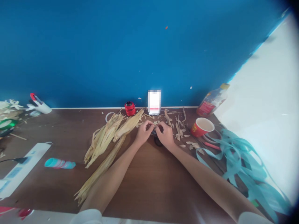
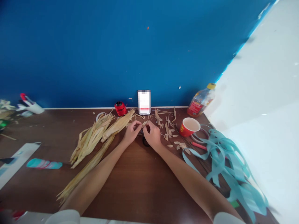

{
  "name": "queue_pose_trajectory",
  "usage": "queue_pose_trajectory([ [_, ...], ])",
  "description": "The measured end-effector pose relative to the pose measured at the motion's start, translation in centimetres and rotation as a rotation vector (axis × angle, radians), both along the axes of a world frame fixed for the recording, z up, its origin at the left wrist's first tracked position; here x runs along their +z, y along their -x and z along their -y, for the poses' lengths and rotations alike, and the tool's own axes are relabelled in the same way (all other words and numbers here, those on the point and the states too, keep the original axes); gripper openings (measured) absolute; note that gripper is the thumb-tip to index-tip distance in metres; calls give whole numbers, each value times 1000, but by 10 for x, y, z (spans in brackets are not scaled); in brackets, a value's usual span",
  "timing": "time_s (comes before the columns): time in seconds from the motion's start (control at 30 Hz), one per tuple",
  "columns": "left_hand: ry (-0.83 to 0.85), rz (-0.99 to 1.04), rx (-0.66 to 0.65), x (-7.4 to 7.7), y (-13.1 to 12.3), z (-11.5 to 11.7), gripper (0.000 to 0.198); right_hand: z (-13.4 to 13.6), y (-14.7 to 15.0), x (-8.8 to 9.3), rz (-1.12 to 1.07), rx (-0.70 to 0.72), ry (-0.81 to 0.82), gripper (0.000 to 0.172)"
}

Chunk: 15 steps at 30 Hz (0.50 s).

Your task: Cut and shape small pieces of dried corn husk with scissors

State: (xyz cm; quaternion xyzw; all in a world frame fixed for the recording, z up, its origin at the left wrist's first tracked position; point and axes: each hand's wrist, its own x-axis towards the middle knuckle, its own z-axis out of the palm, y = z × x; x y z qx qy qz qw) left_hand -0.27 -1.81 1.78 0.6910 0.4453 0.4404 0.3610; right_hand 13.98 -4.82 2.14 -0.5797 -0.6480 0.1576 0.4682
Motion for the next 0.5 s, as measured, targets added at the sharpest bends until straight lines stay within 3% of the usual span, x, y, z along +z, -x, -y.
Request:
queue_pose_trajectory([
  [0.23,-62,-39,-57,4,-2,2,20,0,1,-2,32,-29,23,12],
  [0.5,-147,-92,-26,8,-1,4,23,1,1,-3,100,-58,25,15],
])
